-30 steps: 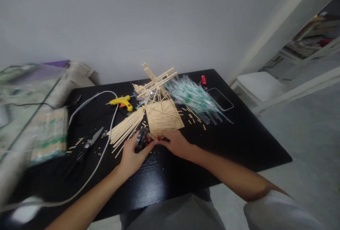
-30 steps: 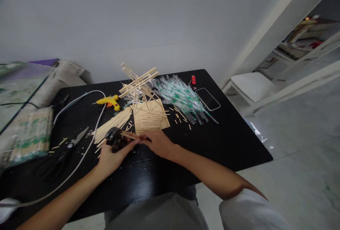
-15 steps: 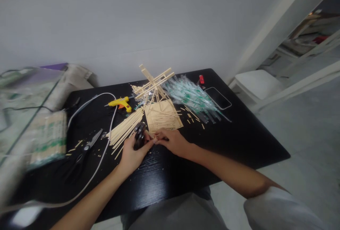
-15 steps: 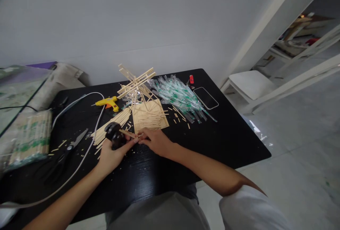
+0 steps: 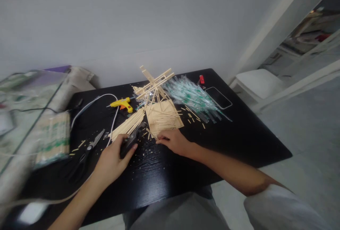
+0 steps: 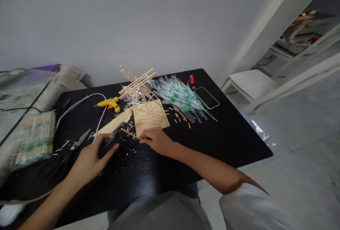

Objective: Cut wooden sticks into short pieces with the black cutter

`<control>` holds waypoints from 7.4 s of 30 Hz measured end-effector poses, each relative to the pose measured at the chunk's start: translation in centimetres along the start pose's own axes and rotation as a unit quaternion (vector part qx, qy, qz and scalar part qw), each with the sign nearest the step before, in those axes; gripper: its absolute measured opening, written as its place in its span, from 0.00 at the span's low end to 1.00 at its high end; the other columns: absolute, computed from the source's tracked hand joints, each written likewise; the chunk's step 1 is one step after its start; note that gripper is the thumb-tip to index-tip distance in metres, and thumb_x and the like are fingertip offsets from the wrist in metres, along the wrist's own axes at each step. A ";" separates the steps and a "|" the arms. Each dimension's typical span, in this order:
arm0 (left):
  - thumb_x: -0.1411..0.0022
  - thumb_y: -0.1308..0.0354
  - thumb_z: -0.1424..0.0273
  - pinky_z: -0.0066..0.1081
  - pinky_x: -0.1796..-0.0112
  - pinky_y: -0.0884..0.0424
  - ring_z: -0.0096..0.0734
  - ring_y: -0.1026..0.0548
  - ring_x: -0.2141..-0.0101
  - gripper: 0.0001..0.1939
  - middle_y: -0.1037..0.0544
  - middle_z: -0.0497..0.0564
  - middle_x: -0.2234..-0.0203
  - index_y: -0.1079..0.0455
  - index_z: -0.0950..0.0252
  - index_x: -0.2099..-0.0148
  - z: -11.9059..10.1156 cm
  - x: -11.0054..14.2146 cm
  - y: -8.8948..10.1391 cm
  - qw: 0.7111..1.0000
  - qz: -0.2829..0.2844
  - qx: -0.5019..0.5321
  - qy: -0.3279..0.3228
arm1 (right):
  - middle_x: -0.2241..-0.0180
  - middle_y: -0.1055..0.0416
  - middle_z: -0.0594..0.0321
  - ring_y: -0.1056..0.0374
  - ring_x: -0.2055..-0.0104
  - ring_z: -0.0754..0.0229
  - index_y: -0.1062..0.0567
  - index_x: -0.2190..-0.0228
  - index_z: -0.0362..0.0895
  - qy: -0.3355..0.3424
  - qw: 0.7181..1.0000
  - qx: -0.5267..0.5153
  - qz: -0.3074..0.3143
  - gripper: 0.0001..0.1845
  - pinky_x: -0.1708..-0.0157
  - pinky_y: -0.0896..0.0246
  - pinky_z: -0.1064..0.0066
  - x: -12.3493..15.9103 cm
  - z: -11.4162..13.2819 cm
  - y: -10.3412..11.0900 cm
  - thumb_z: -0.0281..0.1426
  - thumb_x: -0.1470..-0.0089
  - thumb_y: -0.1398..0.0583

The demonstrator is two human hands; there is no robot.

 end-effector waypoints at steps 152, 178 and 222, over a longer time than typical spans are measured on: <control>0.32 0.58 0.47 0.40 0.60 0.29 0.49 0.20 0.63 0.27 0.19 0.57 0.67 0.30 0.63 0.58 -1.0 -2.8 -2.0 0.999 0.029 -0.020 -0.029 | 0.67 0.20 0.60 0.24 0.66 0.59 0.19 0.63 0.43 -0.098 0.977 -0.189 -0.011 0.12 0.64 0.29 0.68 0.2 1.9 1.8 0.39 0.44 0.32; 0.30 0.56 0.47 0.37 0.65 0.32 0.47 0.20 0.66 0.26 0.18 0.56 0.68 0.28 0.63 0.59 -0.8 -2.5 -2.9 0.996 0.046 -0.055 -0.050 | 0.68 0.19 0.61 0.23 0.66 0.58 0.18 0.68 0.44 -0.130 0.973 -0.186 -0.050 0.08 0.64 0.30 0.69 0.6 1.5 0.9 0.36 0.48 0.29; 0.32 0.56 0.43 0.32 0.71 0.38 0.42 0.21 0.72 0.29 0.19 0.54 0.75 0.30 0.61 0.69 -1.4 -2.3 -2.3 0.984 0.117 -0.106 -0.078 | 0.45 0.25 0.56 0.28 0.43 0.52 0.20 0.50 0.51 -0.055 0.967 -0.238 0.072 0.20 0.54 0.25 0.65 0.3 2.4 2.6 0.31 0.45 0.30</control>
Point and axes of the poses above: each hand's wrist, its own x-axis away from the middle knuckle, its own y-axis out of the back of the hand, z = x × y, the point moved 2 cm from there along -x, towards the middle knuckle
